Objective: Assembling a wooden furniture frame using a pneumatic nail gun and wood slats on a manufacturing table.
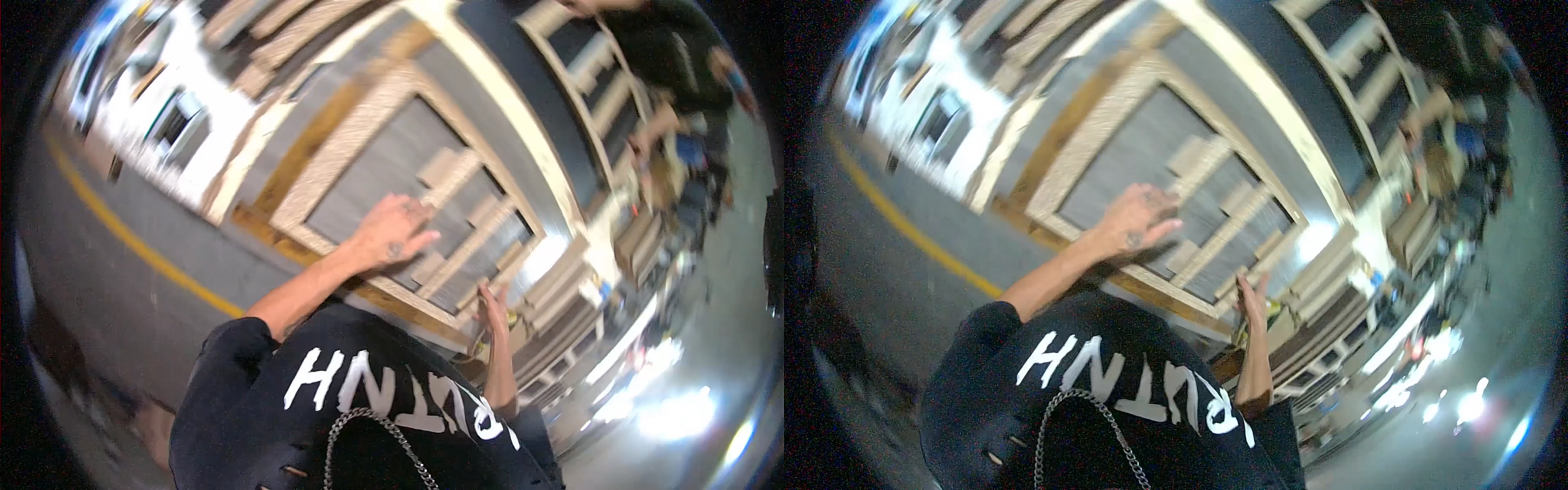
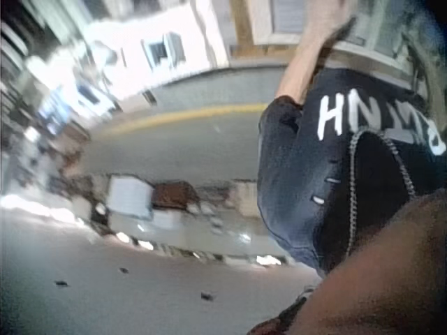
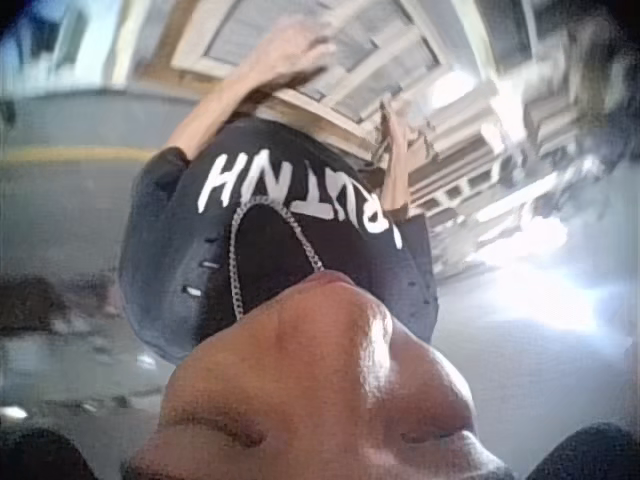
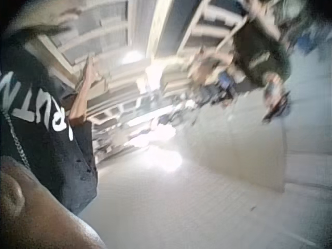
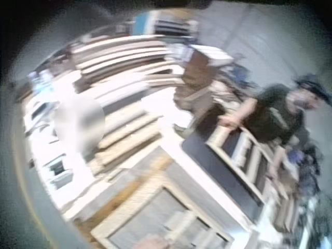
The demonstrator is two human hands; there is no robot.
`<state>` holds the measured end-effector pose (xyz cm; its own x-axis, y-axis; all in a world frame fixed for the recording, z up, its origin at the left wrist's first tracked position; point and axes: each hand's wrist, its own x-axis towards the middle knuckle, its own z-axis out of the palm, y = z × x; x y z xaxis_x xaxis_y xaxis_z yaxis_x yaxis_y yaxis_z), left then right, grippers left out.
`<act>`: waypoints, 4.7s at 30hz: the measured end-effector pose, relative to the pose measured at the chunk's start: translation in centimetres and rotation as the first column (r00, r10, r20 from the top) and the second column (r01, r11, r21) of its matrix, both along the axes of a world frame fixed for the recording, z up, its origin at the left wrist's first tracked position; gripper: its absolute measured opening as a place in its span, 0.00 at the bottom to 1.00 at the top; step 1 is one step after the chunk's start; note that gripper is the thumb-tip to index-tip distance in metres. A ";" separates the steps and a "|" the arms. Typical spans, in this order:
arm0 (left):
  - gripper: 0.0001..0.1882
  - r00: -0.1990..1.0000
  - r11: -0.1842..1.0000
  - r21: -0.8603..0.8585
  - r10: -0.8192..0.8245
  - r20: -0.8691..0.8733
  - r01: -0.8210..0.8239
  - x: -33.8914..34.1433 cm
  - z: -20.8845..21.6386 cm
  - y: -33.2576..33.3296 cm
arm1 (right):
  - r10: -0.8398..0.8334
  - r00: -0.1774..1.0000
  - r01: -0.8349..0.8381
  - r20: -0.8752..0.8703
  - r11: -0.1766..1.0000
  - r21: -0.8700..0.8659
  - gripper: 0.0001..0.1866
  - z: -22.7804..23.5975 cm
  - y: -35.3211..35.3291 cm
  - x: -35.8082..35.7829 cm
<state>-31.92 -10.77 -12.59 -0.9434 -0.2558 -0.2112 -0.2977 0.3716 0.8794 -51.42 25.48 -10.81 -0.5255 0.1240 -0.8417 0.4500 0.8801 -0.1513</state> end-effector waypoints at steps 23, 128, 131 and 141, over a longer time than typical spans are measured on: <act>0.69 0.980 0.707 -0.688 -0.194 0.038 0.167 -20.2 -5.2 7.4 | 0.455 0.799 -0.548 -0.393 0.821 -0.163 0.66 -4.1 5.2 0.1; 0.61 0.980 0.706 -0.687 -0.193 0.044 0.170 -20.6 -6.5 8.3 | 0.324 0.906 -0.195 -0.272 0.891 0.410 0.56 0.4 14.8 0.4; 0.60 0.984 0.715 -0.679 -0.167 0.069 0.169 -20.3 -6.4 7.6 | 0.352 0.910 -0.257 -0.219 0.893 0.369 0.64 0.1 14.3 0.6; 0.56 0.991 0.831 -0.539 -0.120 0.065 0.135 -20.8 -5.8 8.1 | 0.193 0.897 -0.182 -0.398 0.981 0.066 0.30 0.8 22.3 -0.6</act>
